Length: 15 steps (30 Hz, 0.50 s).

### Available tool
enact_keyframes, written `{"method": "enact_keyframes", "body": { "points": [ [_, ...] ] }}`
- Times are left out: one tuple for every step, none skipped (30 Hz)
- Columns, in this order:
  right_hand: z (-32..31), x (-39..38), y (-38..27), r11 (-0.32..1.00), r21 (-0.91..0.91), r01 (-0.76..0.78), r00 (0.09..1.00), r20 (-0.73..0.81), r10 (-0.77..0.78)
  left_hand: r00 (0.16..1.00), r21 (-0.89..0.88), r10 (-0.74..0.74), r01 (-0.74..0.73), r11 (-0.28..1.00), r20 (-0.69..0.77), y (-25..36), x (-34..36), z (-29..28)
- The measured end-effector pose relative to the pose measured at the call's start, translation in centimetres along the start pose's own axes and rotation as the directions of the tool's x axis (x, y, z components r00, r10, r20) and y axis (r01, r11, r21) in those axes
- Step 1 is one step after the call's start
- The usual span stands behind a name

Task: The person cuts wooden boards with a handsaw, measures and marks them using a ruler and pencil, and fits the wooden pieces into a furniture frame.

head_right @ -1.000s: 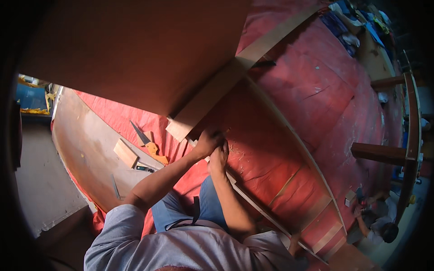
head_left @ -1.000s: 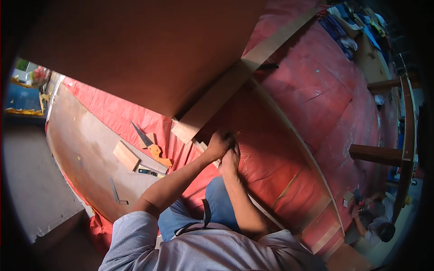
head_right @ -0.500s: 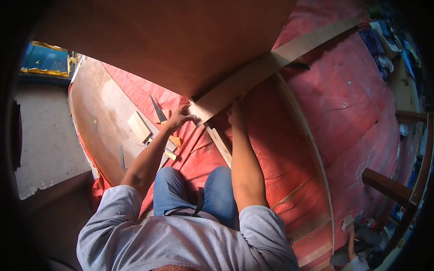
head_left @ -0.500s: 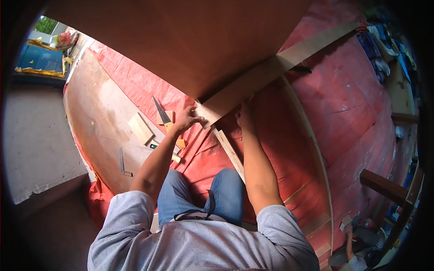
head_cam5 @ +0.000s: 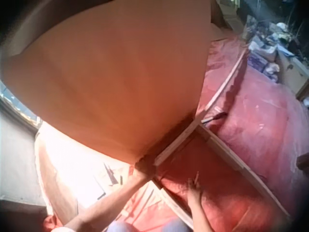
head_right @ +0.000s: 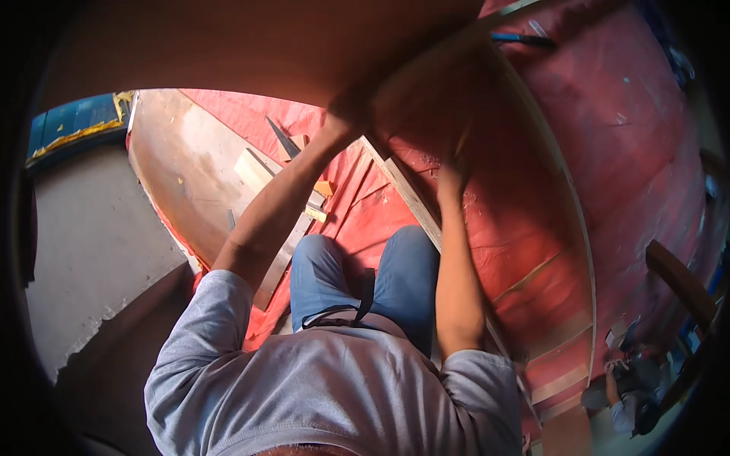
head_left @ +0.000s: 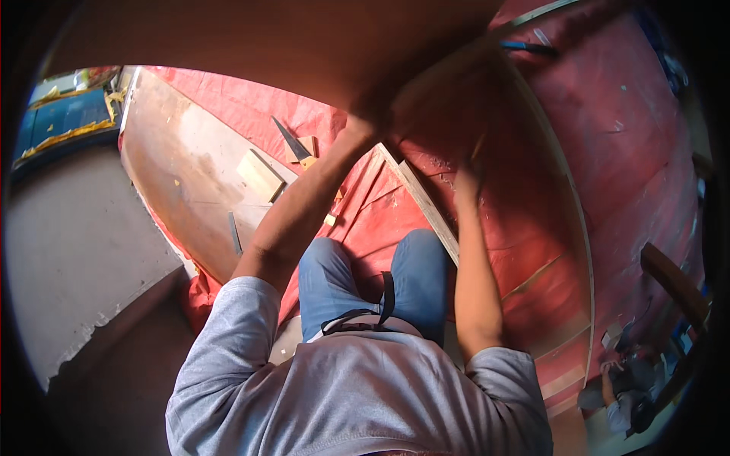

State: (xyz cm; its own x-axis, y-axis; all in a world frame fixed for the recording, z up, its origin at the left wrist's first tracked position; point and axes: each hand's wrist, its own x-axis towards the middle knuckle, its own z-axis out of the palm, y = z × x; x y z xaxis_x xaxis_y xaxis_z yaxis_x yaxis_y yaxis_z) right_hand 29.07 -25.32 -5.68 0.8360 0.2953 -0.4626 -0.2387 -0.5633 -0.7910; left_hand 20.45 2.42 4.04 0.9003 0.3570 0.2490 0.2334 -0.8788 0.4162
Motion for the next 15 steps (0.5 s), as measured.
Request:
{"method": "enact_keyframes", "body": {
  "points": [
    [0.6, -2.5, 0.7, 0.991, -0.089, 0.103, 0.99, -0.09, -0.111, 0.97, 0.081, -0.18, 0.168, 0.982, 0.164, 0.0, 0.6, 0.1],
    [1.5, -5.2, 1.6, 0.963, -0.195, 0.185, 0.959, -0.179, -0.221, 0.922, 0.165, -0.309, 0.276, 0.947, 0.232, 0.0, 1.2, 0.4],
    [2.4, -7.6, 2.4, 0.976, -0.205, 0.074, 0.987, -0.126, -0.101, 0.886, 0.177, -0.348, 0.306, 0.935, 0.308, 0.2, 1.4, 0.6],
    [3.3, -9.6, 3.0, 0.944, -0.226, 0.24, 0.939, -0.193, -0.285, 0.923, 0.214, -0.247, 0.189, 0.958, 0.294, 0.5, 1.3, 0.8],
    [4.0, -10.2, 3.4, 0.915, -0.268, 0.3, 0.901, -0.236, -0.364, 0.958, 0.261, -0.127, 0.058, 0.964, 0.258, 0.3, 1.9, 1.0],
    [4.3, -10.6, 3.6, 0.895, -0.263, 0.359, 0.862, -0.274, -0.426, 0.994, 0.069, -0.104, 0.102, 0.992, 0.032, 0.8, 1.7, 1.5],
    [4.6, -10.2, 3.6, 0.949, -0.165, 0.268, 0.92, -0.249, -0.303, 0.992, 0.1, -0.128, 0.126, 0.987, 0.006, 0.6, 1.6, 1.5],
    [4.4, -9.0, 3.3, 0.983, -0.077, 0.166, 0.96, -0.214, -0.179, 0.988, 0.153, -0.13, 0.116, 0.981, 0.088, 0.6, 1.4, 1.8],
    [4.2, -7.5, 2.8, 0.985, -0.16, 0.071, 0.966, -0.234, -0.108, 0.959, 0.236, -0.204, 0.156, 0.959, 0.195, 0.5, 1.3, 2.1],
    [3.5, -5.4, 2.0, 0.976, -0.147, 0.162, 0.964, -0.186, -0.188, 0.986, 0.201, -0.118, 0.093, 0.975, 0.116, 0.6, 1.1, 2.5],
    [3.0, -3.7, 1.0, 0.977, -0.178, 0.114, 0.979, -0.145, -0.141, 0.964, 0.18, -0.247, 0.227, 0.957, 0.098, 0.7, 0.9, 2.9],
    [2.2, -1.4, -0.2, 0.982, -0.179, 0.059, 0.991, -0.111, -0.08, 0.923, 0.158, -0.376, 0.359, 0.92, 0.088, 0.8, 0.5, 3.2],
    [2.0, 1.1, -1.7, 0.947, -0.159, 0.278, 0.926, -0.218, -0.308, 0.928, 0.152, -0.366, 0.352, 0.924, 0.073, 1.0, 0.3, 3.6],
    [1.7, 3.6, -3.3, 0.919, -0.18, 0.352, 0.882, -0.266, -0.39, 0.962, 0.227, -0.266, 0.274, 0.935, -0.065, 1.1, 0.1, 4.0],
    [1.5, 6.0, -4.8, 0.86, -0.189, 0.475, 0.787, -0.346, -0.511, 0.957, 0.179, -0.286, 0.289, 0.941, -0.04, 1.1, -0.2, 4.3]
  ]
}}
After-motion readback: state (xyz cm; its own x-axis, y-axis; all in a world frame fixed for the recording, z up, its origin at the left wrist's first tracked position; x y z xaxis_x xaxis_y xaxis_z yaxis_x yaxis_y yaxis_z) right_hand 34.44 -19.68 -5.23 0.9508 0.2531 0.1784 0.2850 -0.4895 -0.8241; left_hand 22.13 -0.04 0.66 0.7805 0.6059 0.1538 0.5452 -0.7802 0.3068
